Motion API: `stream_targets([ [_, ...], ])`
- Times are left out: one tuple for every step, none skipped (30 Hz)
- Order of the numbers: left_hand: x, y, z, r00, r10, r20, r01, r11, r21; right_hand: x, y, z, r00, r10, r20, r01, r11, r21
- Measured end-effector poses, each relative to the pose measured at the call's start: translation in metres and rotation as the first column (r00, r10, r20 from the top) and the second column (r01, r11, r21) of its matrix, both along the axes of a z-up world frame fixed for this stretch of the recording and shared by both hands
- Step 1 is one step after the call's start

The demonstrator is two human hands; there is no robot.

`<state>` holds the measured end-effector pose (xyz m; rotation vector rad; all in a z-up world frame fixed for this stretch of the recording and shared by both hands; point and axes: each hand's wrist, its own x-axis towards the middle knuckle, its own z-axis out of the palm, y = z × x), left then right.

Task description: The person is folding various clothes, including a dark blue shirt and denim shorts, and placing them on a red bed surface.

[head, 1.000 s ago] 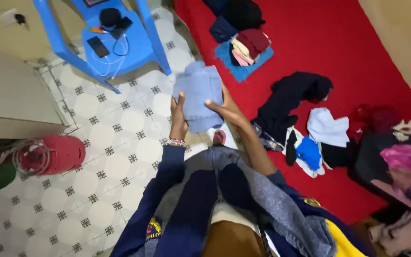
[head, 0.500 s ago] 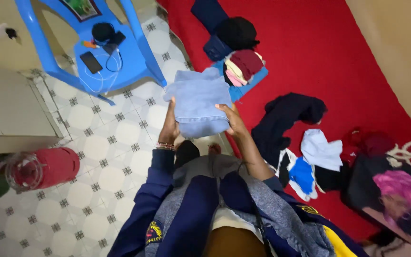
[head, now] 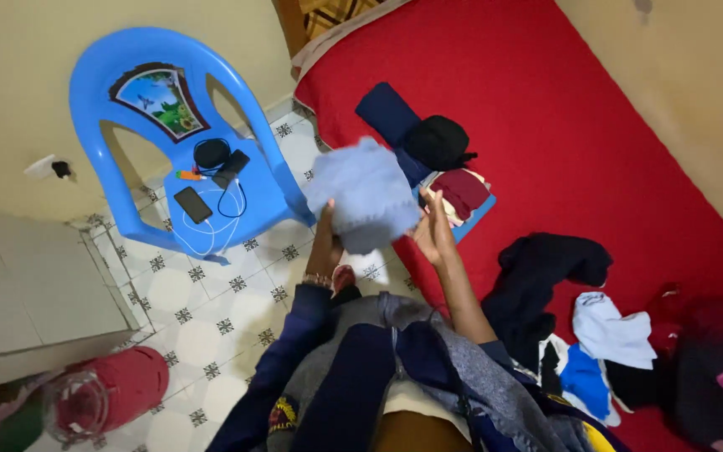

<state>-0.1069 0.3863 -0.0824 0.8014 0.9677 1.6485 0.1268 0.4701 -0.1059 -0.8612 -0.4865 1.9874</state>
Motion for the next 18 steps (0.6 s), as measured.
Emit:
stream_targets([
  [-0.013, 0.02, -0.003, 0.754, 0.06, 0.654, 0.128, 0.963, -0.236, -0.011, 0.003, 0.016, 0.999, -0.026, -0.047, 0.022, 0.996, -0.081],
  [-0.027, 0.031, -0.02, 0.756, 0.065, 0.651, 0.132, 0.959, -0.249, -0.024, 0.003, 0.01, 0.998, -0.032, -0.049, 0.027, 0.995, -0.095],
  [-0.041, 0.042, -0.037, 0.993, 0.06, -0.101, -0.06, 0.998, 0.001, -0.037, 0.003, 0.004, 0.993, -0.01, -0.116, -0.004, 0.993, -0.117],
  [-0.053, 0.058, -0.054, 0.604, 0.246, -0.758, 0.013, 0.948, 0.318, -0.048, 0.007, -0.002, 0.983, 0.007, -0.183, -0.031, 0.991, -0.128],
  [-0.058, 0.073, -0.064, 0.604, 0.236, -0.761, 0.023, 0.949, 0.313, -0.069, 0.011, 0.017, 0.982, -0.004, -0.187, -0.021, 0.991, -0.133],
  [-0.058, 0.086, -0.074, 0.575, 0.279, -0.769, -0.003, 0.941, 0.34, -0.086, 0.014, 0.036, 0.973, 0.073, -0.217, -0.073, 0.997, 0.01],
  [-0.057, 0.099, -0.084, 0.545, 0.322, -0.774, -0.029, 0.93, 0.367, -0.102, 0.017, 0.056, 0.96, 0.153, -0.235, -0.119, 0.981, 0.154],
  [-0.058, 0.105, -0.086, 0.548, 0.307, -0.778, -0.016, 0.934, 0.357, -0.109, 0.027, 0.044, 0.961, 0.138, -0.238, -0.106, 0.984, 0.144],
  [-0.058, 0.111, -0.088, 0.893, 0.034, -0.448, -0.009, 0.998, 0.057, -0.116, 0.036, 0.032, 0.959, 0.056, -0.279, -0.036, 0.997, 0.075],
  [-0.057, 0.128, -0.088, 0.987, -0.147, 0.062, 0.157, 0.968, -0.195, -0.121, 0.053, 0.022, 0.949, -0.028, -0.313, 0.036, 0.999, 0.018],
  [-0.058, 0.138, -0.071, 0.984, -0.165, 0.061, 0.173, 0.966, -0.191, -0.125, 0.064, 0.021, 0.949, -0.044, -0.313, 0.053, 0.998, 0.023],
  [-0.055, 0.143, -0.056, 0.959, -0.119, 0.257, 0.175, 0.963, -0.204, -0.127, 0.071, 0.02, 0.959, -0.11, -0.261, 0.119, 0.993, 0.02],
  [-0.053, 0.148, -0.041, 0.896, -0.065, 0.439, 0.178, 0.959, -0.22, -0.129, 0.078, 0.017, 0.962, -0.176, -0.207, 0.184, 0.983, 0.02],
  [-0.054, 0.151, -0.038, 0.893, -0.069, 0.445, 0.188, 0.955, -0.229, -0.128, 0.082, 0.022, 0.962, -0.187, -0.199, 0.193, 0.981, 0.011],
  [-0.056, 0.154, -0.036, 0.99, -0.116, 0.084, 0.132, 0.967, -0.219, -0.127, 0.087, 0.026, 0.956, -0.241, -0.166, 0.249, 0.968, 0.028],
  [-0.061, 0.163, -0.031, 0.946, -0.13, -0.296, 0.079, 0.981, -0.178, -0.129, 0.098, 0.031, 0.947, -0.287, -0.141, 0.297, 0.953, 0.054],
  [-0.065, 0.176, -0.024, 0.946, -0.134, -0.294, 0.083, 0.98, -0.18, -0.126, 0.111, 0.025, 0.947, -0.291, -0.139, 0.301, 0.952, 0.054],
  [-0.07, 0.187, -0.017, 0.923, -0.173, -0.344, 0.131, 0.981, -0.141, -0.124, 0.122, 0.017, 0.938, -0.338, -0.079, 0.344, 0.935, 0.085],
])
